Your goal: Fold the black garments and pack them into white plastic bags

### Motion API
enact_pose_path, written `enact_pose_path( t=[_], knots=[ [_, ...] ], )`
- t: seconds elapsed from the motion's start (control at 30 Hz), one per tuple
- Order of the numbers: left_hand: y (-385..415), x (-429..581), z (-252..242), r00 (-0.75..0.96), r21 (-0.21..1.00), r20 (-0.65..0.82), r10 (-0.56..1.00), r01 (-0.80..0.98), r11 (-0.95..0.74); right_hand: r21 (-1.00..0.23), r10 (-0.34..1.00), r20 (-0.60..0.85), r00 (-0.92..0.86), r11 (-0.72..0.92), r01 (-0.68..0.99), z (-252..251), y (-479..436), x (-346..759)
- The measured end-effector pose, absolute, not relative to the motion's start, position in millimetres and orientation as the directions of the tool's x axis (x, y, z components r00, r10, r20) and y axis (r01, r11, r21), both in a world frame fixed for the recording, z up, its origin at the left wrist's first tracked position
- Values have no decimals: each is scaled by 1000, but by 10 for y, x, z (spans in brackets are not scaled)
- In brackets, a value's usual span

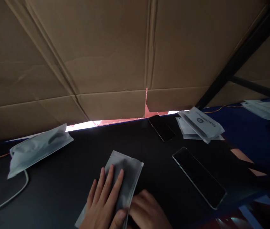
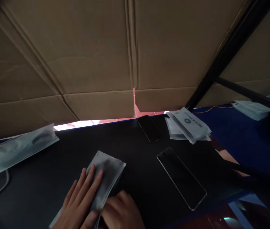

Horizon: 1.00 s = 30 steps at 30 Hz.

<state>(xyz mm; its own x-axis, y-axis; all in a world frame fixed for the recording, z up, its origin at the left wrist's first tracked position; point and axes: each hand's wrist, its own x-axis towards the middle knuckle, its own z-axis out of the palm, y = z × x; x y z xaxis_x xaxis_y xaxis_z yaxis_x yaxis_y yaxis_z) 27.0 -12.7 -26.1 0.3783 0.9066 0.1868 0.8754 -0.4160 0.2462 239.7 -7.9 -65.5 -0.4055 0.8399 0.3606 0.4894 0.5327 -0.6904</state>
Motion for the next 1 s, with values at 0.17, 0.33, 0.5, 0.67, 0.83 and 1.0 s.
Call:
enact_pose_path(
  t=[0.17, 0.33, 0.5, 0.67, 0.83, 1.0],
  knots=[
    [-131, 339, -212, 377, 311, 238, 895, 843, -438, -713, 839, 366, -403, 531, 459, -890, -145, 2062],
    [-148, 349, -376, 411, 2, 238, 880, 906, -424, -677, 797, 399, -453, 590, 440, -960, -116, 2063],
    [-234, 463, -699, 438, -239, 291, 851, 894, -378, -682, 849, 332, -411, 517, 518, -750, -77, 2538],
    [-315, 559, -727, 447, -289, 343, 826, 887, -360, -745, 947, 244, -210, 322, 584, -437, 41, 2809],
    [108, 595, -245, 435, 2, 260, 862, 892, -451, -840, 998, 58, 1, 48, 540, -322, 273, 2663],
    [657, 798, 7, 317, 247, 136, 939, 907, -342, -882, 1000, -11, 18, -18, 471, -306, 564, 2575]
  ],
)
